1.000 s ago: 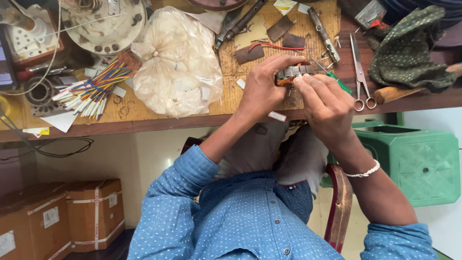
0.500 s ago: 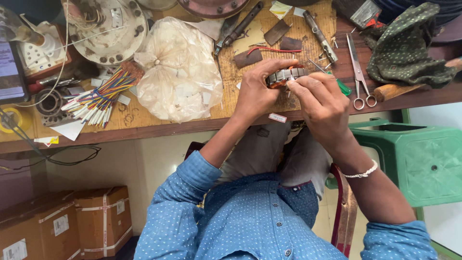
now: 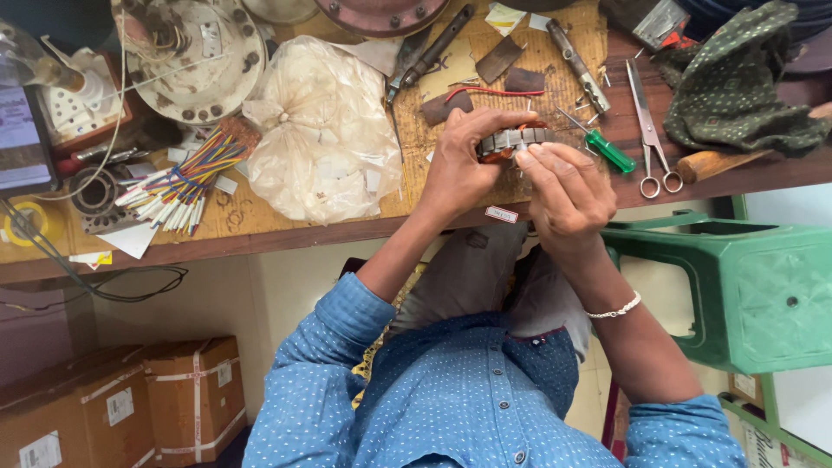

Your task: The person works on a small electrical component, likely a motor stator, at a cluttered workbench. They use a screwdriver to adjust parts and handle small white insulating pieces, inserting them into the component's slots. The person also uses scissors to trim a piece of material.

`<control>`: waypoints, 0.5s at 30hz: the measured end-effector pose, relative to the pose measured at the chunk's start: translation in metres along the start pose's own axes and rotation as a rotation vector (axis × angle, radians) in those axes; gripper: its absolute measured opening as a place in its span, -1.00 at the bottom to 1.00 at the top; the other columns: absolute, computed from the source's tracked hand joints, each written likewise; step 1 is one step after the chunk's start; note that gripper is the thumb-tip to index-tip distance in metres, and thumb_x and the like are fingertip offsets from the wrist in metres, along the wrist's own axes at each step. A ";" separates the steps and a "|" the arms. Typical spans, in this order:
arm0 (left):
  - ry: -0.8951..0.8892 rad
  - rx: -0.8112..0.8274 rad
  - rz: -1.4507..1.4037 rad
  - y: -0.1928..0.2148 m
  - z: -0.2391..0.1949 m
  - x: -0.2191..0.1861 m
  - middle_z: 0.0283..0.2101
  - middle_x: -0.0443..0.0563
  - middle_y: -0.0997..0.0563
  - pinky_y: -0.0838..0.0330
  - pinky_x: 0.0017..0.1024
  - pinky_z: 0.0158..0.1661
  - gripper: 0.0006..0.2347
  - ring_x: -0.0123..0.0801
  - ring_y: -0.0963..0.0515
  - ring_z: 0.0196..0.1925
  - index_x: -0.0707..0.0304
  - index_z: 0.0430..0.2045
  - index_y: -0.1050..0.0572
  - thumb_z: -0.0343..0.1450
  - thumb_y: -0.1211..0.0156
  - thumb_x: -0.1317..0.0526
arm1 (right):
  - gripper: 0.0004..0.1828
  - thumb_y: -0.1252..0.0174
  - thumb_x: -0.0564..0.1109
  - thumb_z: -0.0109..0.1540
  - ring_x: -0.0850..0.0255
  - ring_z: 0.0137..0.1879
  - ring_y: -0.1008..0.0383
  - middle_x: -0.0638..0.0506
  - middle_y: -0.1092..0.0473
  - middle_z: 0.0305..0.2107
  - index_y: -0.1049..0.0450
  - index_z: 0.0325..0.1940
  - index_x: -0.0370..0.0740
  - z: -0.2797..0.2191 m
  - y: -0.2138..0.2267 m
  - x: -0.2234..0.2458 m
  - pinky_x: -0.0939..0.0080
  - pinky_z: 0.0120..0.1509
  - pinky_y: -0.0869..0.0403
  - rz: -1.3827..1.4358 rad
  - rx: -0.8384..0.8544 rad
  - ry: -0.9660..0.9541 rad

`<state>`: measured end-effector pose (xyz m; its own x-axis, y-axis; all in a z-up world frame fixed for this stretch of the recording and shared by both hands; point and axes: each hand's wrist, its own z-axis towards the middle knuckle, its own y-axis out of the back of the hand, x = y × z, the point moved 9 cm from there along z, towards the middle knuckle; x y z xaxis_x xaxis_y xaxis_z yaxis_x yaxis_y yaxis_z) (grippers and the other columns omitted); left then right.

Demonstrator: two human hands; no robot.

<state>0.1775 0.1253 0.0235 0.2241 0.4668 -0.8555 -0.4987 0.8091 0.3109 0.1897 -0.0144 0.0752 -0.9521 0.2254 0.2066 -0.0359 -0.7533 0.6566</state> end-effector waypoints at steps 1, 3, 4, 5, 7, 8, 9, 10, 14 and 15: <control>0.003 -0.003 -0.010 0.001 0.001 0.000 -0.06 -0.10 -0.69 -0.28 -0.46 0.00 -0.63 -0.35 -0.61 -0.08 0.09 -0.03 -0.60 0.27 -0.22 0.41 | -0.64 -0.23 -0.49 0.16 0.00 0.10 -0.58 -0.12 -0.56 -0.10 -0.61 0.02 -0.33 0.000 0.000 0.000 0.04 0.19 -0.57 -0.009 0.002 -0.007; 0.001 0.005 -0.007 0.001 0.004 -0.002 -0.07 -0.11 -0.70 -0.28 -0.46 -0.02 -0.63 -0.36 -0.59 -0.10 0.07 -0.04 -0.61 0.27 -0.23 0.40 | -0.64 -0.22 -0.48 0.17 0.00 0.12 -0.57 -0.11 -0.55 -0.08 -0.60 0.03 -0.32 0.000 0.000 -0.001 0.03 0.22 -0.55 -0.013 0.027 -0.039; -0.004 0.016 0.007 0.001 0.004 -0.002 -0.09 -0.12 -0.70 -0.27 -0.45 -0.03 -0.64 -0.35 -0.58 -0.11 0.05 -0.05 -0.62 0.27 -0.24 0.40 | -0.64 -0.22 -0.47 0.18 -0.01 0.14 -0.57 -0.10 -0.55 -0.08 -0.60 0.04 -0.31 0.000 0.001 -0.001 0.02 0.24 -0.55 -0.015 0.040 -0.055; -0.008 0.028 0.020 0.000 0.005 -0.003 -0.10 -0.12 -0.70 -0.26 -0.44 -0.04 -0.64 -0.35 -0.56 -0.13 0.04 -0.05 -0.63 0.27 -0.25 0.40 | -0.63 -0.22 -0.47 0.18 -0.01 0.14 -0.56 -0.09 -0.54 -0.08 -0.60 0.04 -0.30 0.000 0.002 -0.001 0.02 0.25 -0.54 -0.005 0.045 -0.068; -0.022 0.035 0.018 0.001 0.004 -0.005 -0.11 -0.12 -0.71 -0.28 -0.43 -0.01 -0.63 -0.33 -0.53 -0.12 0.04 -0.05 -0.64 0.26 -0.24 0.41 | -0.62 -0.21 -0.47 0.18 -0.01 0.14 -0.55 -0.08 -0.54 -0.09 -0.60 0.05 -0.29 0.000 0.004 -0.001 0.00 0.28 -0.54 0.014 0.054 -0.097; -0.029 0.039 0.016 0.001 0.004 -0.006 -0.11 -0.13 -0.71 -0.29 -0.42 0.00 -0.63 -0.32 -0.52 -0.11 0.04 -0.06 -0.64 0.26 -0.24 0.41 | -0.62 -0.21 -0.47 0.17 -0.01 0.15 -0.55 -0.08 -0.54 -0.08 -0.60 0.05 -0.29 0.000 0.005 -0.001 0.00 0.28 -0.54 0.018 0.054 -0.110; -0.030 0.041 0.019 0.000 0.003 -0.006 -0.11 -0.13 -0.71 -0.31 -0.41 0.02 -0.62 -0.30 -0.50 -0.10 0.04 -0.05 -0.64 0.26 -0.24 0.41 | -0.61 -0.21 -0.47 0.16 -0.02 0.15 -0.55 -0.09 -0.55 -0.08 -0.60 0.05 -0.29 0.000 0.005 -0.001 0.01 0.28 -0.53 0.022 0.055 -0.122; -0.030 0.043 0.022 0.000 0.002 -0.007 -0.11 -0.13 -0.71 -0.33 -0.41 0.04 -0.62 -0.27 -0.48 -0.09 0.05 -0.05 -0.64 0.26 -0.24 0.41 | -0.60 -0.20 -0.48 0.16 -0.02 0.16 -0.54 -0.09 -0.55 -0.08 -0.60 0.05 -0.29 0.000 0.005 0.000 0.01 0.28 -0.53 0.027 0.056 -0.135; -0.029 0.063 0.013 -0.002 0.005 -0.005 -0.11 -0.14 -0.69 -0.35 -0.41 0.06 -0.64 -0.27 -0.49 -0.07 0.04 -0.05 -0.63 0.27 -0.27 0.40 | -0.64 -0.26 -0.47 0.18 -0.03 0.11 -0.54 -0.09 -0.53 -0.12 -0.59 0.03 -0.28 0.001 0.006 -0.001 0.00 0.29 -0.53 0.055 0.003 -0.165; -0.048 0.073 0.021 -0.003 0.006 -0.006 -0.12 -0.14 -0.68 -0.35 -0.40 0.08 -0.64 -0.26 -0.49 -0.06 0.05 -0.05 -0.63 0.27 -0.27 0.40 | -0.65 -0.25 -0.47 0.18 -0.03 0.09 -0.54 -0.09 -0.53 -0.13 -0.59 0.03 -0.29 0.000 0.007 -0.002 0.00 0.29 -0.53 0.072 -0.006 -0.174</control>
<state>0.1824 0.1218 0.0299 0.2552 0.4993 -0.8280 -0.4415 0.8220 0.3597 0.1915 -0.0195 0.0793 -0.8855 0.2734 0.3758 0.0286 -0.7750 0.6313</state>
